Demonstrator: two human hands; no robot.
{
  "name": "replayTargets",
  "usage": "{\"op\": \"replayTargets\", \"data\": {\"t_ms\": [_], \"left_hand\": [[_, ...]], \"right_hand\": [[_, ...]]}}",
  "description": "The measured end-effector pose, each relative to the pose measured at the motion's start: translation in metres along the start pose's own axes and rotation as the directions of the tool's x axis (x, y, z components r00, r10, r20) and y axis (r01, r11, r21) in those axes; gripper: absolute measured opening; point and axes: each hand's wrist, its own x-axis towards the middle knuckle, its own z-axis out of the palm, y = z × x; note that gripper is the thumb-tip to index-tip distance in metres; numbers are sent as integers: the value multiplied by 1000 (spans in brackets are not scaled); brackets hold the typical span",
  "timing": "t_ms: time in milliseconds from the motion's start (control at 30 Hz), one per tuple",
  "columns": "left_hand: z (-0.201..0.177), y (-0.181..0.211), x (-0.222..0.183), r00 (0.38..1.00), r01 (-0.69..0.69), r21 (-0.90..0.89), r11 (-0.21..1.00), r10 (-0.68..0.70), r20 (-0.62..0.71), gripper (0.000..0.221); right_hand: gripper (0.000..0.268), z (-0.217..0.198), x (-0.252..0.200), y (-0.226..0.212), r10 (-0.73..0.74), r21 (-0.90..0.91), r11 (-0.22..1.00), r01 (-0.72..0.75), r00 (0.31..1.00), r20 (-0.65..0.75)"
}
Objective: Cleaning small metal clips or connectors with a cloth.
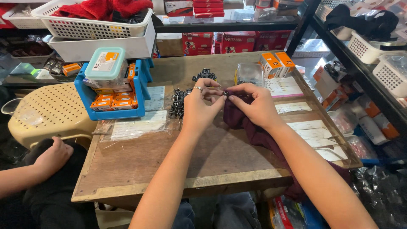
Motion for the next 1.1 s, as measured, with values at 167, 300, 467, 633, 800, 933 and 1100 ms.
{"op": "replayTargets", "data": {"t_ms": [167,300,467,633,800,933,1100], "left_hand": [[-1,3,0,1000,-1,-3,1000,1,5,30],[-2,5,0,1000,11,-30,999,-10,12,29],[-1,3,-1,998,26,-42,999,-24,50,29],[0,3,-2,993,59,-44,997,-54,102,29],[9,-20,6,980,100,-183,978,-65,186,31],[-2,-6,3,991,74,-183,980,-52,123,29],[-18,6,5,998,-57,-145,988,53,-27,23]], "right_hand": [[25,0,1,10,5,25,1000,-5,1000,13],[24,0,1,12,28,31,999,-29,999,25],[22,1,0,11,4,22,1000,-4,1000,-1],[24,2,1,19,-35,-30,999,36,999,7],[20,2,1,21,-46,55,998,43,998,47],[15,2,1,7,-43,57,997,43,999,-1],[10,-14,7,14,-186,48,978,205,949,-255]]}}
